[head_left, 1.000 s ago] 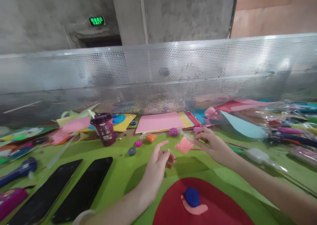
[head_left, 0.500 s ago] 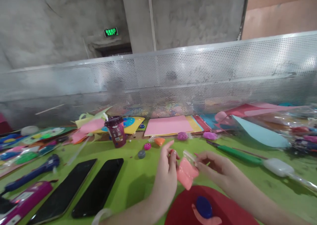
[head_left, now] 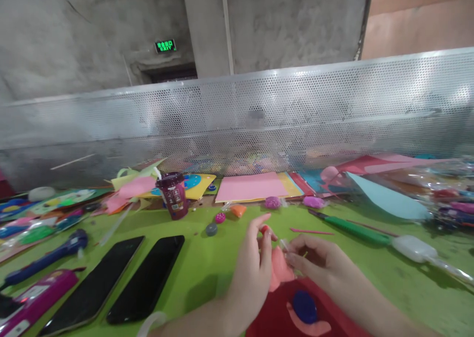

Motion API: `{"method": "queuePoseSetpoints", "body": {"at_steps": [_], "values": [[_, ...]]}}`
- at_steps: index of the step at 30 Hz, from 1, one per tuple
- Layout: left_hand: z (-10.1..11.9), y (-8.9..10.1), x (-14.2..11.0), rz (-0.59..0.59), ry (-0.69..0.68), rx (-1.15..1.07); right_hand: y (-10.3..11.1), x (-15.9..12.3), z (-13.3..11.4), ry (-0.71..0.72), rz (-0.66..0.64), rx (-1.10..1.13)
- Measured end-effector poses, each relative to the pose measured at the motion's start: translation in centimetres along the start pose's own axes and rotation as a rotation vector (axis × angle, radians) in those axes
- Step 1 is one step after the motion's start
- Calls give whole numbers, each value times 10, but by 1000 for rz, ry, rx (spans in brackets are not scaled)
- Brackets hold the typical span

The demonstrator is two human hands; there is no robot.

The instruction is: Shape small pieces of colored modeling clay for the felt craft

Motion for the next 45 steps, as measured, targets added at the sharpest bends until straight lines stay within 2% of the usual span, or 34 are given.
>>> {"method": "queuePoseSetpoints", "body": {"at_steps": [10,15,18,21,23,26,29,34,36,38,42,45], "values": [[0,0,-4,-72,-12,11,2,0,-1,22,-13,-17],[-1,2,-2,-23,-30,30,3,2,-1,19,-22,9],[-1,1,-3,-36,-30,38,2,2,-2,11,-55,47],[1,-1,-3,-52,-13,17,1,1,-3,31,-65,-4],[1,-1,-2,-18,13,-31,5,2,-2,50,-26,-57],[-1,3,5,81,11,-107,23,12,3,86,118,-125],[-7,7,14,124,52,-210,53,32,15,75,263,-196],[-18,7,22,114,321,-374,99,59,48,10,234,-315],[-22,7,22,131,419,-423,110,61,58,22,273,-435],[-26,8,21,141,460,-461,115,60,63,81,299,-575],[-33,9,21,121,440,-495,103,57,68,223,166,-800],[-33,9,21,90,442,-495,88,57,72,264,57,-904]]}}
Point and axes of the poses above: each hand's wrist, its own x-axis towards the middle knuckle, its own y-axis out of the back of the hand, z = x × y, the point moved 1 cm from there along x, towards the middle knuckle, and after that the axes turned 6 degrees about -z, right-handed, at the moved point
